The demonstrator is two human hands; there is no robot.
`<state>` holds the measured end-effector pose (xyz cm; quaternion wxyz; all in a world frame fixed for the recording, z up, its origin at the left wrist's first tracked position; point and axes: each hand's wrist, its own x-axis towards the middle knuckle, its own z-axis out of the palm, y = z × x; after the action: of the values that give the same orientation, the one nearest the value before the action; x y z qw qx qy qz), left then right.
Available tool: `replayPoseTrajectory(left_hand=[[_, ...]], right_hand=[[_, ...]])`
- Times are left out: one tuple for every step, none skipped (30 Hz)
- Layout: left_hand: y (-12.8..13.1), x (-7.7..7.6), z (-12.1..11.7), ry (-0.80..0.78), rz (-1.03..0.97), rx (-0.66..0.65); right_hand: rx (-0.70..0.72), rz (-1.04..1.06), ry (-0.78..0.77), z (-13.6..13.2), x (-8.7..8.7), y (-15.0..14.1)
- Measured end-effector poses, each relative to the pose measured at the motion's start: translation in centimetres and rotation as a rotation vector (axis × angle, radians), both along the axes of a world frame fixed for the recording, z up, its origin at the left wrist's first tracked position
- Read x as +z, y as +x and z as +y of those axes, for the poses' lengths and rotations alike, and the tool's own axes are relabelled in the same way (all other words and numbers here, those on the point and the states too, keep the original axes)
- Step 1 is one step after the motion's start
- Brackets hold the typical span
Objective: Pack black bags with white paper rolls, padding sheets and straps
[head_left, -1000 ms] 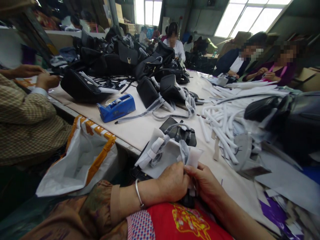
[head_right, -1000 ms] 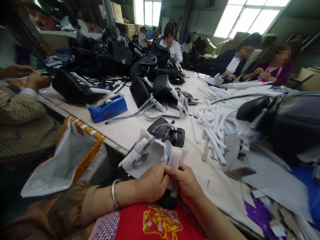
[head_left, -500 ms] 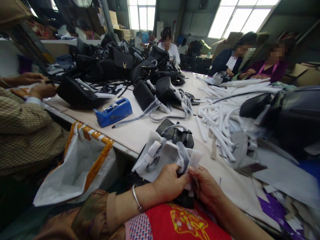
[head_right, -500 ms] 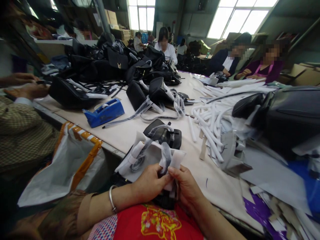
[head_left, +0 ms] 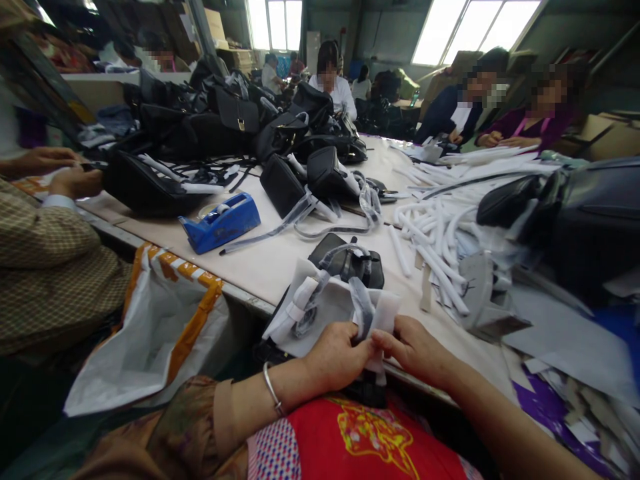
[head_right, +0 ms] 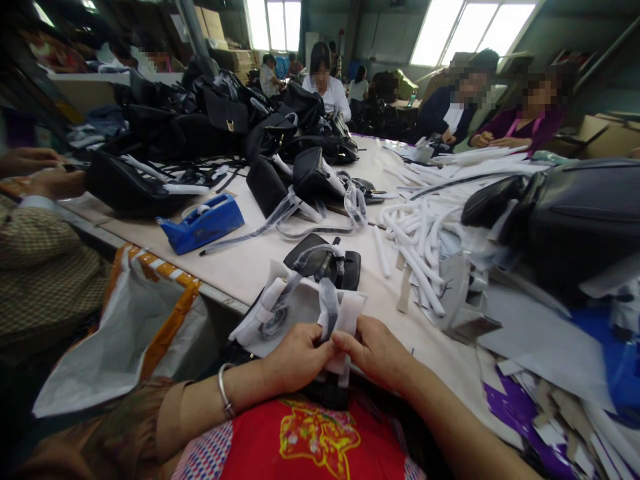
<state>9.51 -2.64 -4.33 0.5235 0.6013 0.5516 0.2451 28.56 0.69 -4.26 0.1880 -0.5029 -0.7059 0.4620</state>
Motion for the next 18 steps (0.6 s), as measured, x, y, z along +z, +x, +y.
replayPoseTrajectory(left_hand=[[-0.1, 0.1, 0.0, -0.004, -0.012, -0.006], [-0.2, 0.1, 0.1, -0.005, -0.019, -0.011], [-0.2, 0.1, 0.1, -0.003, -0.018, -0.015], [-0.2, 0.0, 0.1, -0.002, -0.015, -0.019], [-0.2, 0.0, 0.1, -0.004, -0.013, -0.024], [-0.2, -0.1, 0.0, -0.008, -0.011, -0.027], [-0.1, -0.2, 0.0, -0.011, -0.012, -0.027], [-0.1, -0.3, -0.1, -0.013, -0.018, -0.026], [-0.1, -0.4, -0.1, -0.014, -0.024, -0.023], [-0.1, -0.4, -0.2, -0.013, -0.029, -0.019], [-0.1, -0.4, -0.2, -0.009, -0.031, -0.012], [-0.1, -0.4, -0.2, -0.006, -0.031, -0.001], [-0.2, -0.4, -0.2, -0.001, -0.034, 0.013], [-0.2, -0.4, -0.2, 0.005, -0.041, 0.025], [-0.2, -0.4, -0.2, 0.012, -0.050, 0.035], [-0.3, -0.4, -0.2, 0.018, -0.055, 0.039], [-0.3, -0.4, -0.2, 0.021, -0.049, 0.037], [-0.3, -0.5, -0.2, 0.022, -0.035, 0.034]], right_hand=[[0.049, 0.037, -0.069, -0.1, 0.2, 0.4], [0.092, 0.090, -0.144, -0.1, 0.3, 0.7], [0.114, 0.141, -0.207, -0.1, 0.4, 1.1], [0.115, 0.174, -0.244, -0.1, 0.4, 1.4], [0.107, 0.191, -0.258, 0.1, 0.4, 1.6], [0.095, 0.199, -0.255, 0.3, 0.4, 1.8], [0.086, 0.206, -0.247, 0.5, 0.2, 2.0], [0.079, 0.218, -0.237, 0.8, 0.0, 2.0], [0.076, 0.233, -0.228, 1.1, -0.3, 2.0], [0.071, 0.254, -0.223, 1.4, -0.6, 1.8], [0.066, 0.278, -0.222, 1.6, -0.9, 1.6], [0.062, 0.302, -0.218, 1.8, -1.1, 1.4], [0.062, 0.322, -0.212, 1.9, -1.4, 1.1], [0.065, 0.335, -0.203, 2.0, -1.5, 0.9], [0.070, 0.338, -0.192, 2.0, -1.6, 0.6], [0.073, 0.331, -0.175, 2.0, -1.6, 0.5], [0.077, 0.310, -0.155, 2.0, -1.6, 0.3], [0.081, 0.276, -0.126, 1.9, -1.5, 0.3]])
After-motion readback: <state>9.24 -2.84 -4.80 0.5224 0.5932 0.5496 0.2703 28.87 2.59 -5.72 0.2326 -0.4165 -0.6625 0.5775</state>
